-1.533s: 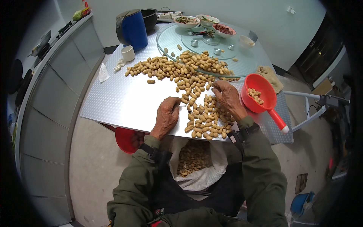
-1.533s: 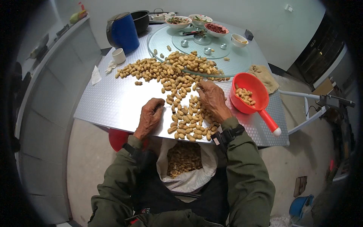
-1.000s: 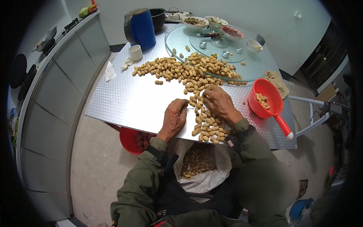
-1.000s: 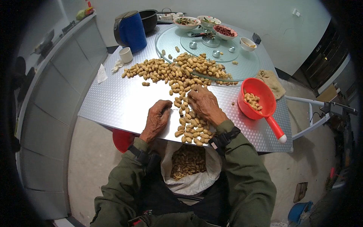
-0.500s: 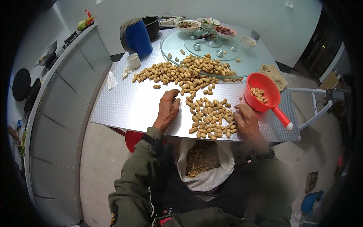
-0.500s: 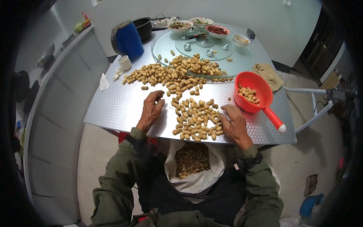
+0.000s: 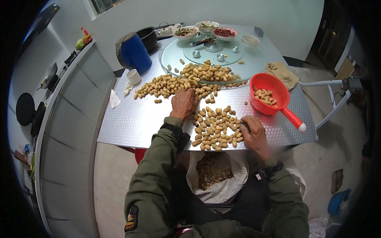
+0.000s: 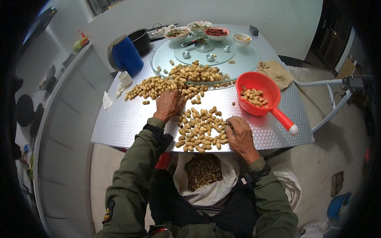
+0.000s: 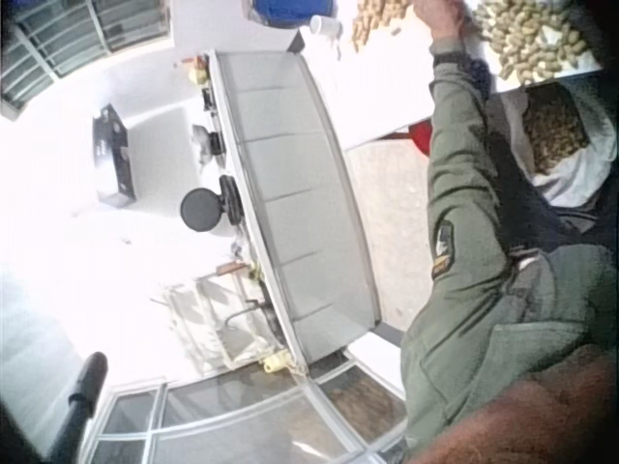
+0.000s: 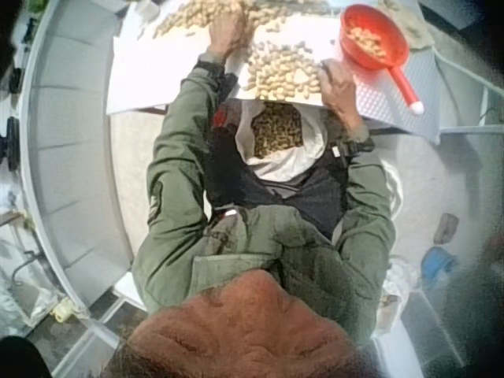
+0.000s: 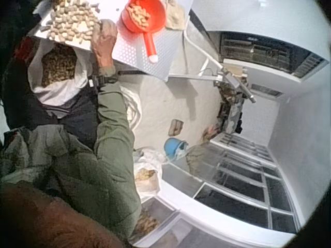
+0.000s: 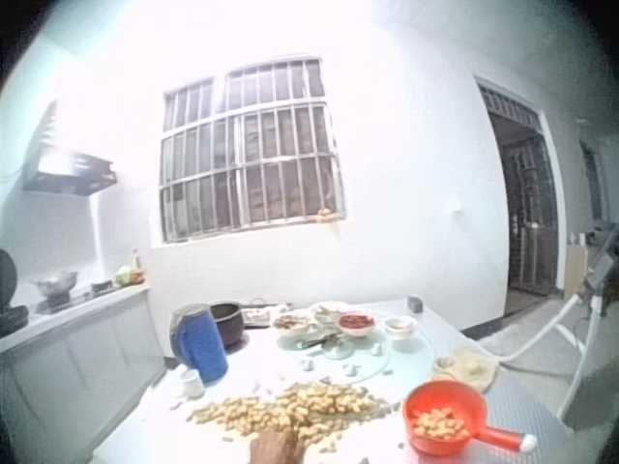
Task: The person sits at a metal table and shells peanuts by hand, cracking the shells and dropping the kernels into a white sack between their legs. They repeatedly pick up peanuts from the table, crack them, and transfer the kernels, occasionally using a red scoop to move peanuts.
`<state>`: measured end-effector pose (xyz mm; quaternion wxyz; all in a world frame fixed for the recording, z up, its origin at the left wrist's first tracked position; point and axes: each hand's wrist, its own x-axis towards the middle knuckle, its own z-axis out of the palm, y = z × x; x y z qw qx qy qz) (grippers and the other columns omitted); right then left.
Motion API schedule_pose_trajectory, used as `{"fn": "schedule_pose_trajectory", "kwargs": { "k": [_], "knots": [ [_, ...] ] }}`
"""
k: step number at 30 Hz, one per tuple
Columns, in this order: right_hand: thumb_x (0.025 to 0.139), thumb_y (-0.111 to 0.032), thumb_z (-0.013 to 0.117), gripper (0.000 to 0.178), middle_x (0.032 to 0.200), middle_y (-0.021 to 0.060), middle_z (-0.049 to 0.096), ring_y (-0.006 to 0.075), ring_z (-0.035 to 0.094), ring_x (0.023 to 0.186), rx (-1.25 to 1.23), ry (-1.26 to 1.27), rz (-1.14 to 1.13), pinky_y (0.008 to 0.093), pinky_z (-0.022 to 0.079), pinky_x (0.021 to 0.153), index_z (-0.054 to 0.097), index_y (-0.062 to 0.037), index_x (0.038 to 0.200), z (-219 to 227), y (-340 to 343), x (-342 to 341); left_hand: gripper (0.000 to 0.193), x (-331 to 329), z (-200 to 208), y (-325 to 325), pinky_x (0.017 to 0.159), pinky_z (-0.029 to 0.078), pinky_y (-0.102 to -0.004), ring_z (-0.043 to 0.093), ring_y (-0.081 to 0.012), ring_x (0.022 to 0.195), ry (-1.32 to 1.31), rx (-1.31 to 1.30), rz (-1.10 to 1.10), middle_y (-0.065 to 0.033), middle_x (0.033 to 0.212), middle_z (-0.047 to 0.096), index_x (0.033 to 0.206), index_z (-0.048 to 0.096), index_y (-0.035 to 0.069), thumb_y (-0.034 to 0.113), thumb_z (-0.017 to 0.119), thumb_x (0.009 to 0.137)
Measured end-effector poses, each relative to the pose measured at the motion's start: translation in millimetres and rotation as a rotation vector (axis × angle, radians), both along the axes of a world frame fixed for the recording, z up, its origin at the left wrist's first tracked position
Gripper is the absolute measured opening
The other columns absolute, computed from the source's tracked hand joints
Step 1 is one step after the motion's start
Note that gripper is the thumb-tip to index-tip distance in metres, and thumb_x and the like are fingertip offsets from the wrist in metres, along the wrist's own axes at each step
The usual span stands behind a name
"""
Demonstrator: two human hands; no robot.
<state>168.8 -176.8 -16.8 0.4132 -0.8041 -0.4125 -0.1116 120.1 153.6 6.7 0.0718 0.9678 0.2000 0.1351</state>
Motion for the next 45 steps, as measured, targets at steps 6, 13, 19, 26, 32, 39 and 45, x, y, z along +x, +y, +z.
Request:
{"fn": "schedule_pose_trajectory", "kwargs": {
  "k": [6, 13, 19, 26, 32, 39, 45],
  "knots": [
    [0.092, -0.008, 0.069, 0.022, 0.111, 0.0199, 0.069, 0.0382, 0.066, 0.104, -0.006, 0.003, -0.011, 0.0464, 0.051, 0.094, 0.067, 0.0043, 0.111, 0.1, -0.3, 0.2, 0.024, 0.4, -11.9, -6.3, 0.075, 0.052, -0.0525, 0.066, -0.0375, 0.094, -0.126, -0.002, -0.085, -0.0187, 0.096, 0.067, 0.108, 0.067, 0.007, 0.024, 0.071, 0.092],
    [0.092, -0.008, 0.068, 0.021, 0.109, 0.0189, 0.07, 0.0384, 0.067, 0.103, 0.015, -0.026, -0.011, 0.0472, 0.051, 0.093, 0.067, 0.0038, 0.109, 0.7, -0.3, 1.4, 0.031, -9.0, -10.2, 2.1, 0.074, 0.052, -0.0464, 0.067, -0.0321, 0.086, -0.15, -0.085, -0.169, -0.0152, 0.097, 0.068, 0.114, 0.065, 0.008, 0.017, 0.075, 0.086],
    [0.092, -0.009, 0.066, 0.021, 0.108, 0.0194, 0.07, 0.0384, 0.067, 0.103, 0.014, 0.059, -0.015, 0.0472, 0.051, 0.094, 0.068, 0.0032, 0.11, -1.4, -1.7, 2.7, 0.036, -21.8, 4.2, 10.1, 0.065, 0.056, -0.033, 0.066, -0.0184, 0.084, -0.641, -1.13, -0.154, -0.0066, 0.096, 0.067, 0.124, 0.064, 0.006, 0.012, 0.077, 0.091],
    [0.093, -0.009, 0.068, 0.02, 0.108, 0.02, 0.071, 0.039, 0.068, 0.102, 0.035, 0.022, -0.014, 0.0459, 0.053, 0.092, 0.069, 0.0029, 0.11, -2.9, -1.7, 4.2, 0.035, -40.4, 22.7, 4.8, 0.056, 0.056, -0.0316, 0.073, -0.0219, 0.085, -0.727, -1.613, -0.101, -0.0067, 0.097, 0.065, 0.129, 0.059, 0.002, 0.01, 0.063, 0.094],
    [0.093, -0.009, 0.066, 0.018, 0.107, 0.0191, 0.071, 0.0376, 0.067, 0.103, 0.019, 0.038, -0.001, 0.0479, 0.051, 0.094, 0.068, 0.0034, 0.107, -1.0, -2.4, 4.0, 0.027, -18.3, 17.3, 5.7, 0.055, 0.052, -0.0289, 0.07, -0.0168, 0.076, -0.544, -1.446, -0.091, -0.0088, 0.093, 0.071, 0.12, 0.066, 0.003, 0.011, 0.064, 0.094],
    [0.094, -0.008, 0.066, 0.015, 0.105, 0.0183, 0.071, 0.037, 0.067, 0.102, 0.034, 0.057, 0.009, 0.0478, 0.051, 0.094, 0.069, 0.0028, 0.105, -0.1, -2.3, 5.6, 0.045, 11.1, 7.4, 6.8, 0.083, 0.057, -0.0521, 0.073, -0.0412, 0.093, -0.215, -0.248, -0.316, -0.0244, 0.103, 0.075, 0.132, 0.068, -0.001, 0.012, 0.069, 0.089],
    [0.096, -0.008, 0.065, 0.013, 0.104, 0.0174, 0.071, 0.0363, 0.067, 0.101, 0.039, 0.064, 0.019, 0.0475, 0.051, 0.093, 0.069, 0.0016, 0.103, 1.0, -3.1, 6.2, 0.023, 26.1, 5.5, 0.6, 0.08, 0.055, -0.054, 0.07, -0.042, 0.092, 0.076, -0.031, -0.291, -0.0235, 0.093, 0.07, 0.113, 0.061, 0.0, 0.017, 0.064, 0.097]
  ]
}}
